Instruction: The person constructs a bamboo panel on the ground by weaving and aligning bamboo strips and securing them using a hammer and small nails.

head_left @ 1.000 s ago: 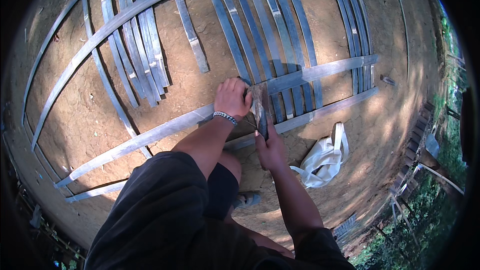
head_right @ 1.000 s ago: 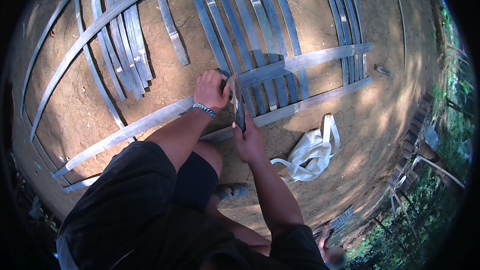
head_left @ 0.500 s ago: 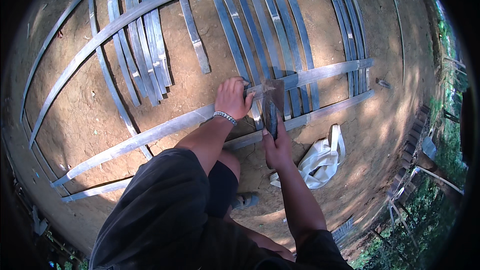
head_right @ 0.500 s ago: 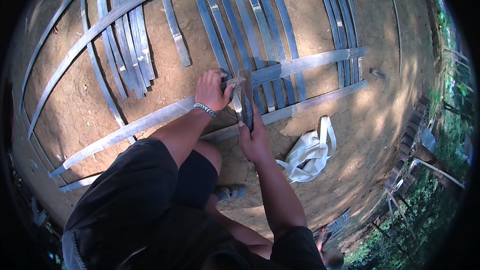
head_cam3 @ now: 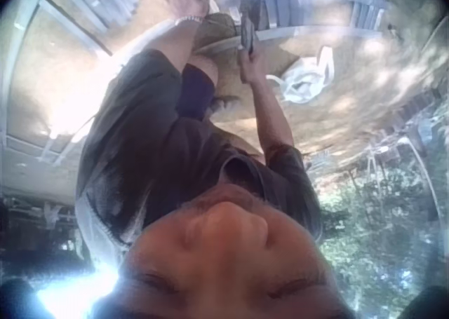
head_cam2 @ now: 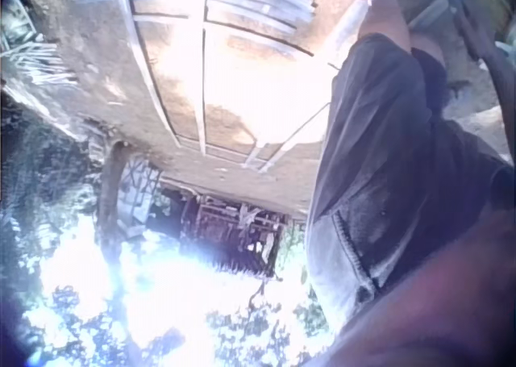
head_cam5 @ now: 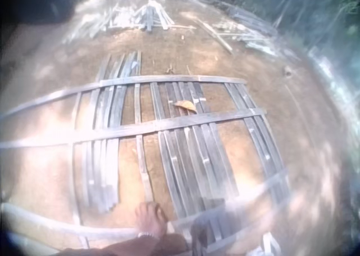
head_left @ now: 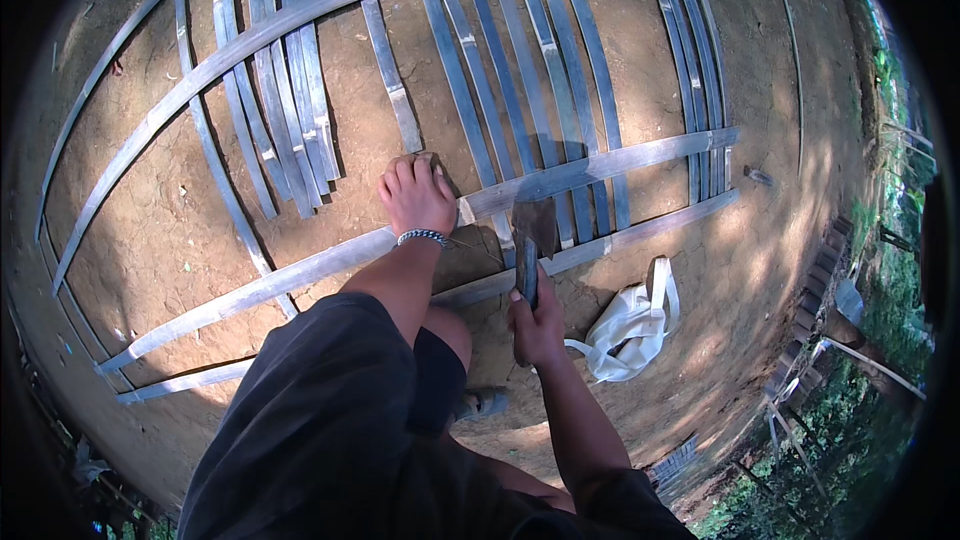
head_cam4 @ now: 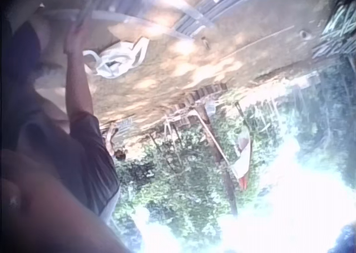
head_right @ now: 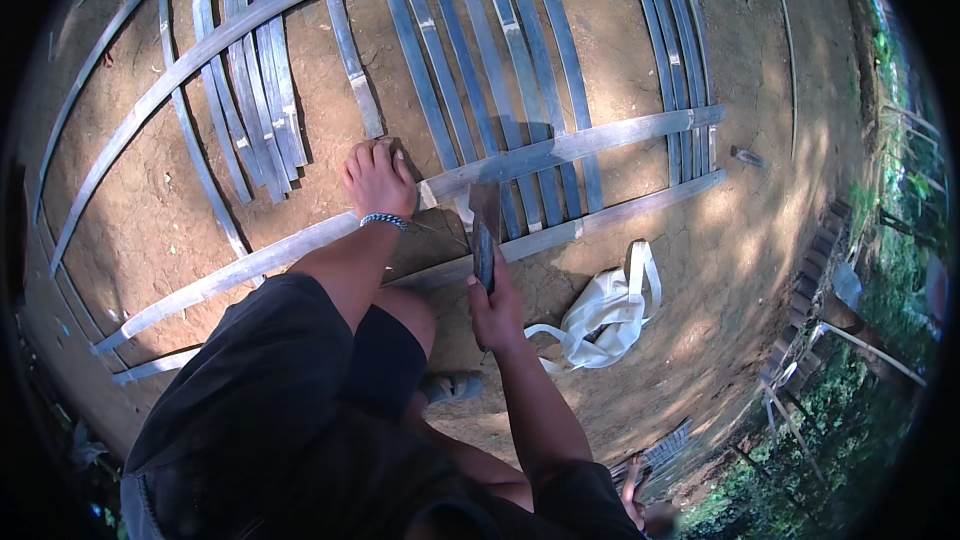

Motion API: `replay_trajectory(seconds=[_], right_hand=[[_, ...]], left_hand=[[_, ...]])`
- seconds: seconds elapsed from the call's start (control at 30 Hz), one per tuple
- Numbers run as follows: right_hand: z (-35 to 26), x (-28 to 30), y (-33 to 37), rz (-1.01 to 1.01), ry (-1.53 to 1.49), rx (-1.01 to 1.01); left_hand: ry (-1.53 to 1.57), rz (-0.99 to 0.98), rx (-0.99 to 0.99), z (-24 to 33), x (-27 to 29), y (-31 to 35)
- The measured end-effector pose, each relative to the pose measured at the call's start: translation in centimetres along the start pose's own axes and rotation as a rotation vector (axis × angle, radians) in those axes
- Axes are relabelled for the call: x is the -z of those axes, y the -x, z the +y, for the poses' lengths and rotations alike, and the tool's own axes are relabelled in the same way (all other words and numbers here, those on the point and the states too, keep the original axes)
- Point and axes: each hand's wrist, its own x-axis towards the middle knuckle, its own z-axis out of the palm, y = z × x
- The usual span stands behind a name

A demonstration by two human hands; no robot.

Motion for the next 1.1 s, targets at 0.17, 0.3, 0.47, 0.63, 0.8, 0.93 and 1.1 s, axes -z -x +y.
replay_trajectory(seconds=[0.17, 0.3, 0.47, 0.63, 0.8, 0.93, 1.1], right_hand=[[-0.4, 0.4, -1.8, -0.071, 0.058, -0.030], [0.0, 0.2, -2.9, -0.074, 0.193, 0.115], [-0.8, -0.1, -4.6, -0.091, 0.242, 0.087], [-2.0, 0.3, -2.9, -0.128, 0.080, 0.170], [0.6, -0.5, -3.9, -0.001, 0.194, 0.220], [-1.5, -0.1, -3.0, -0.033, -0.090, 0.139], [-0.3, 0.1, -1.7, -0.017, 0.029, 0.531]], left_hand=[[-0.042, -0.034, -0.033, -0.5, -0.4, 0.1], [-0.016, -0.022, -0.047, -0.4, -0.1, -0.1], [-0.001, -0.010, -0.051, -0.1, 0.1, 0.1], [-0.011, -0.017, -0.050, -0.6, 0.3, -0.2], [0.007, 0.003, -0.066, 0.0, 0.0, 0.1], [0.003, 0.017, -0.079, -0.3, 0.1, -0.1], [-0.029, 0.033, -0.097, -0.2, 0.0, 0.0]])
